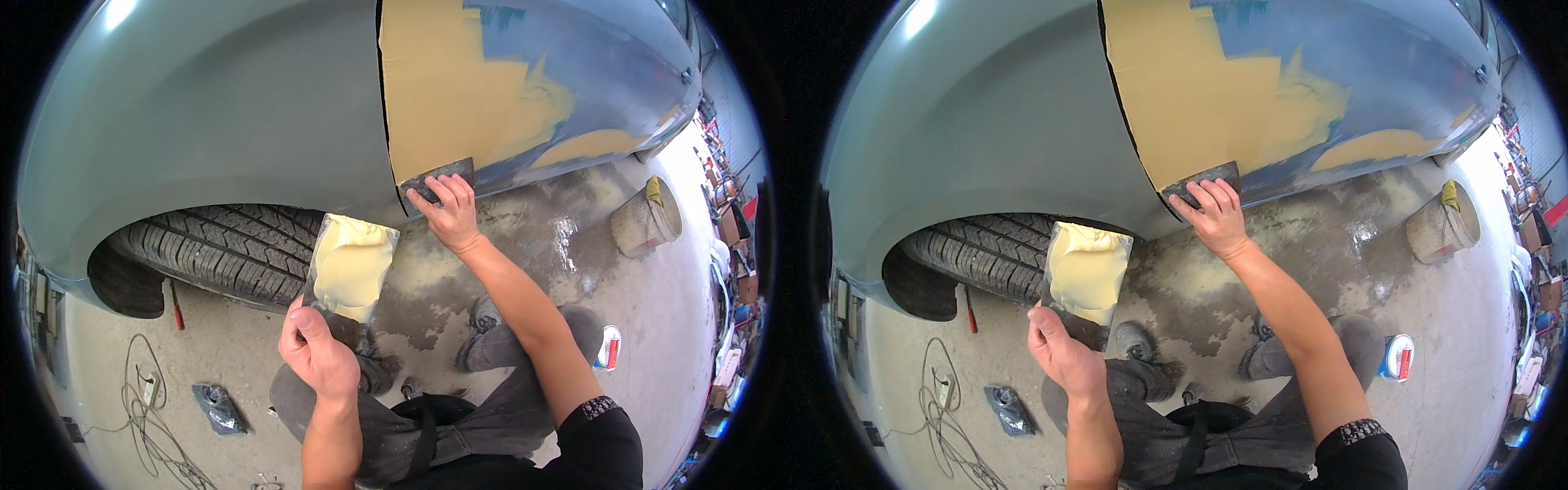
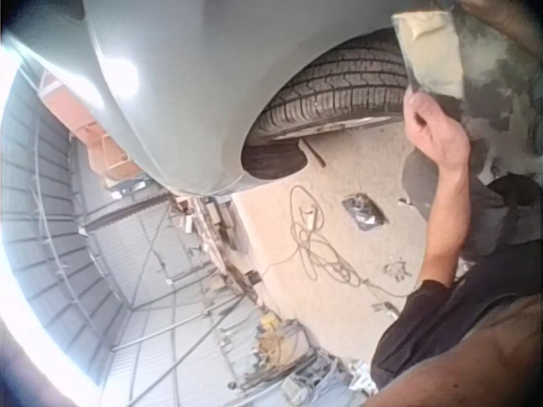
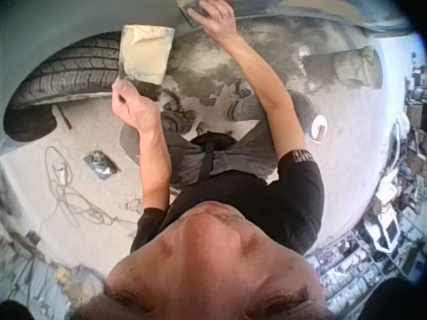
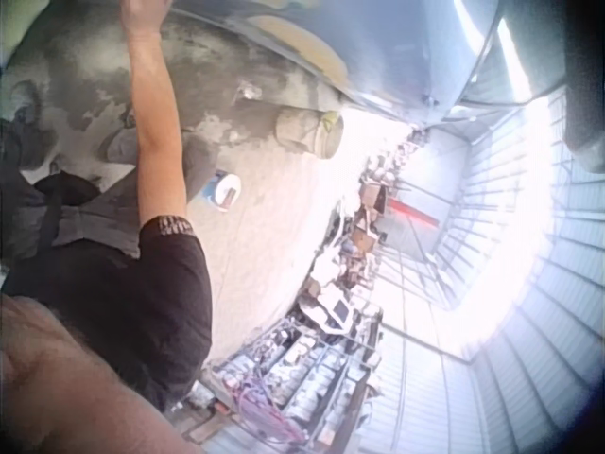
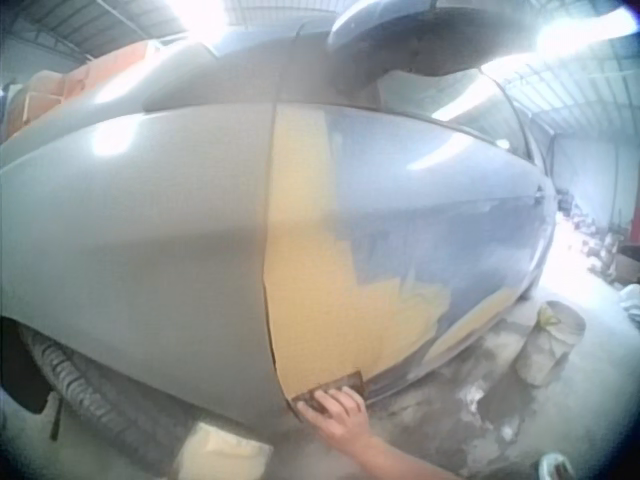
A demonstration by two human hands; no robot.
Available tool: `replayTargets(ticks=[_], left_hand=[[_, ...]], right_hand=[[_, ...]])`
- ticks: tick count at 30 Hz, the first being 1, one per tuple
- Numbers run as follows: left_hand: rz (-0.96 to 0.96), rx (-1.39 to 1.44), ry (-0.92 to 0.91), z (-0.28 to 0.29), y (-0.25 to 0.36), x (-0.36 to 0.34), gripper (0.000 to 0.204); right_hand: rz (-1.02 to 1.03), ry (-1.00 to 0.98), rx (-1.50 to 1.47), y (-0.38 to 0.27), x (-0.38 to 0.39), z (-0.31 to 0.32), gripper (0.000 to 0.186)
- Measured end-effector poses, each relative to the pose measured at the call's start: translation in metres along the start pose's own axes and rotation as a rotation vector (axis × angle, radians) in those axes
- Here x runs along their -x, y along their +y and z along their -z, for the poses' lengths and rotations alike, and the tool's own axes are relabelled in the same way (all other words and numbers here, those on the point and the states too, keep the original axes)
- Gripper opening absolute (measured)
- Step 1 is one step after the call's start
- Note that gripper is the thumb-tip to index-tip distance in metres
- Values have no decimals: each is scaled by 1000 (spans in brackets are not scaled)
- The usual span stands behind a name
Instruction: The person applies yellow body filler to the side panel of a light blue car using a putty knife and a metal spreader. They repeatedly scoop filler from a container and spread it across the panel, smoothing the surface as they work.
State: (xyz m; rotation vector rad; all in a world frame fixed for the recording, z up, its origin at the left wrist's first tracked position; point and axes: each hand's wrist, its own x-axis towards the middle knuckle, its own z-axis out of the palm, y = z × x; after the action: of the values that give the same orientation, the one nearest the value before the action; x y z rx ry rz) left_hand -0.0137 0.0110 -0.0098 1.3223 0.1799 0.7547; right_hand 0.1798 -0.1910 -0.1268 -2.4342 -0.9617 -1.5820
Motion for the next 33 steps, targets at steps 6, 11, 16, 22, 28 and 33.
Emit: replayTargets(ticks=[6, 11, 16, 22, 28, 33], left_hand=[[38, -15, -22, -3, -5, 1, 54], [139, 123, -25, -8, -16, 1, 47], [260, 263, -180, -6, -18, -5, 30], [336, 345, -347, -17, -18, 0, 33], [377, 340, -369, -17, -22, 2, 32], [367, 425, -368, -12, -16, 2, 35]], right_hand=[[-16, -39, -32, 2, 34, -20, 59], [-42, -170, -44, 7, 58, -17, 50], [-163, -202, -167, -7, 39, 31, 46], [-1135, 39, -1375, -23, -60, 123, 26], [-1060, -102, -1901, -27, -107, 188, 29], [-726, -609, -1323, -19, -105, 198, 29]])
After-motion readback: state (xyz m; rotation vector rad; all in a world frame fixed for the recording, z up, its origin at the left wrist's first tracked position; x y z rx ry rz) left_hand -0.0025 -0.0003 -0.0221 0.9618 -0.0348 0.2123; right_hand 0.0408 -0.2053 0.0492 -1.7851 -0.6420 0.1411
